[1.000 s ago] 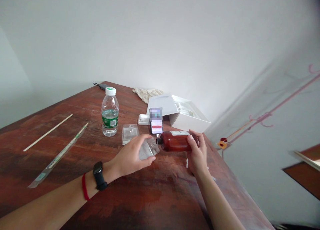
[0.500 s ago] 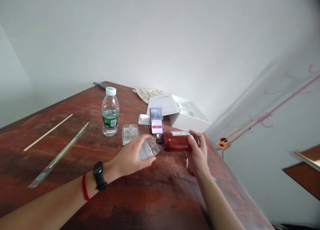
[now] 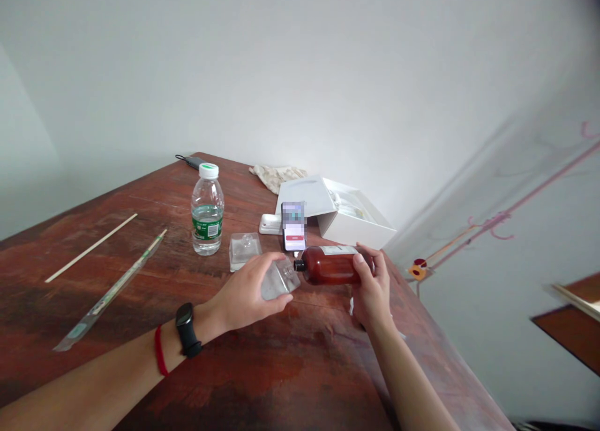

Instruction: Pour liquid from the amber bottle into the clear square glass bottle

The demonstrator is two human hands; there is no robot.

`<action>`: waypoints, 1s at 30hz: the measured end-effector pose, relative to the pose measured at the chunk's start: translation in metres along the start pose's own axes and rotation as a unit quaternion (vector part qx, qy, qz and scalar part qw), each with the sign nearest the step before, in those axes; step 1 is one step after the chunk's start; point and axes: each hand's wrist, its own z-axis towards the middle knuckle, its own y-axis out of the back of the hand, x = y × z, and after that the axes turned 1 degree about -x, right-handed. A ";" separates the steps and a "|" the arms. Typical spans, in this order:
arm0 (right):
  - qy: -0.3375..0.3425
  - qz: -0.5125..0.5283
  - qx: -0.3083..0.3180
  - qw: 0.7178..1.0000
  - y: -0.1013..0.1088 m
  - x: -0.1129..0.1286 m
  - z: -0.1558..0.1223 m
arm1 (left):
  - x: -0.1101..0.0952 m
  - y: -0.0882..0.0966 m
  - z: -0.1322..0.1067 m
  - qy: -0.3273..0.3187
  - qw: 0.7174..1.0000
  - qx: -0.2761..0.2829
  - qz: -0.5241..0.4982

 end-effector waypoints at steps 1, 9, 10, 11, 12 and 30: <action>0.000 0.001 -0.001 1.000 0.000 0.000 0.000 | 0.000 0.000 0.000 0.001 1.000 0.000 -0.001; 0.013 -0.006 0.000 1.000 0.000 -0.001 0.001 | -0.001 0.000 0.000 0.005 1.000 -0.012 -0.007; 0.010 -0.004 -0.003 1.000 0.000 -0.001 0.001 | -0.001 0.000 0.000 0.005 1.000 -0.011 -0.006; 0.006 -0.001 -0.004 1.000 0.000 -0.001 0.001 | -0.001 0.000 0.000 0.005 1.000 -0.010 -0.006; 0.003 0.001 -0.005 1.000 0.000 0.000 0.001 | -0.001 0.000 0.000 0.006 1.000 -0.009 -0.005; 0.012 -0.004 -0.003 1.000 0.001 0.001 0.000 | -0.003 0.000 0.000 0.012 1.000 -0.010 -0.014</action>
